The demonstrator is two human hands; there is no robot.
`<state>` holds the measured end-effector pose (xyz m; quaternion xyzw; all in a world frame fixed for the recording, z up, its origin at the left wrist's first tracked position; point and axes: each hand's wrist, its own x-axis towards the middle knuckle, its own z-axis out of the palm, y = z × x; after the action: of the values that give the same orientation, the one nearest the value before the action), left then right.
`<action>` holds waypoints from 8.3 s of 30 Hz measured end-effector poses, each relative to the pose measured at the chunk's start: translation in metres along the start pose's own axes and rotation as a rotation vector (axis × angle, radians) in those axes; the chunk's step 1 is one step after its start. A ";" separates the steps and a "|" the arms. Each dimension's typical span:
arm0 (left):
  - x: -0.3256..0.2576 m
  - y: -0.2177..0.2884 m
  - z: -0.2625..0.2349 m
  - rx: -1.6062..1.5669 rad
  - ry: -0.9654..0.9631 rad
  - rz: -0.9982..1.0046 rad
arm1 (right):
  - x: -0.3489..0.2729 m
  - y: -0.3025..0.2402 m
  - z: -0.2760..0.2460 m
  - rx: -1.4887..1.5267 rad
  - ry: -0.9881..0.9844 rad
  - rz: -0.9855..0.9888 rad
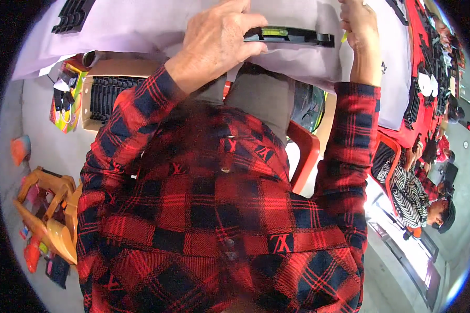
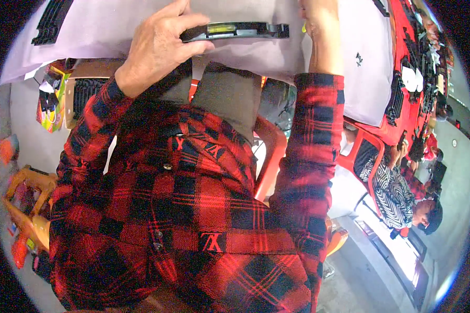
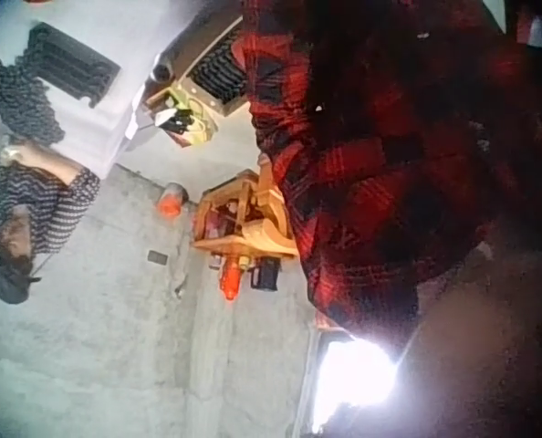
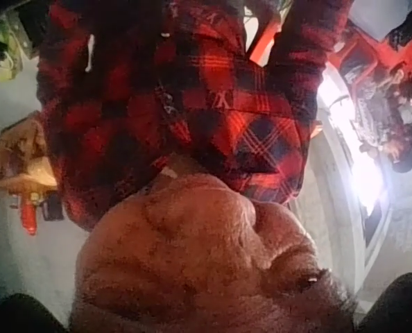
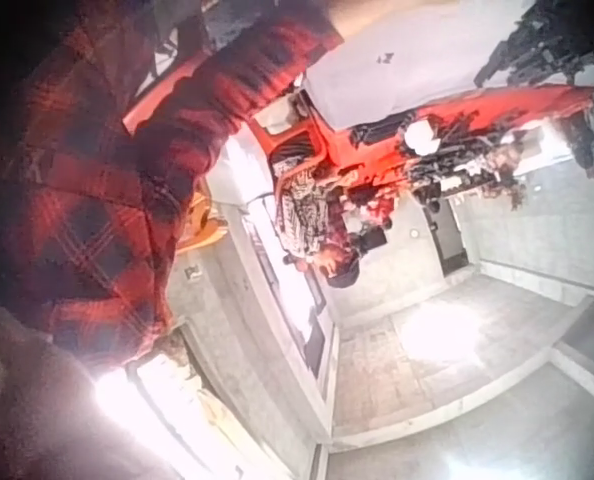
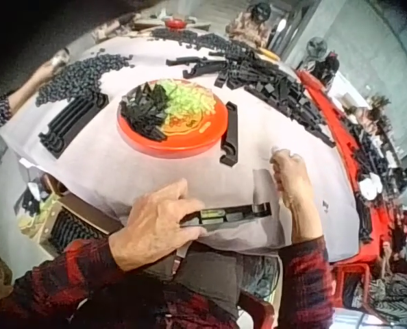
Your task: The person assembles plastic components by inserting small pieces into plastic frames by hand and using a tool, then places the assembled parts into a cardboard box.
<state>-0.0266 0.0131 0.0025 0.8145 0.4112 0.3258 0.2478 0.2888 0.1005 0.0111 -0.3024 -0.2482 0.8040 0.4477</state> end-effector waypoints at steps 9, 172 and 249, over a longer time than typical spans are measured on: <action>-0.013 0.009 -0.009 -0.057 -0.097 -0.030 | -0.025 0.037 0.049 -1.626 0.589 -0.671; -0.029 0.035 -0.034 0.077 -0.015 0.280 | -0.117 0.168 0.061 -0.736 0.298 -0.350; 0.031 -0.030 0.012 0.121 0.009 0.094 | -0.011 0.025 0.041 -0.787 0.376 -0.413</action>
<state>-0.0189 0.0537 -0.0152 0.8448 0.3926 0.3154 0.1807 0.2507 0.0739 0.0258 -0.5335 -0.5032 0.4745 0.4869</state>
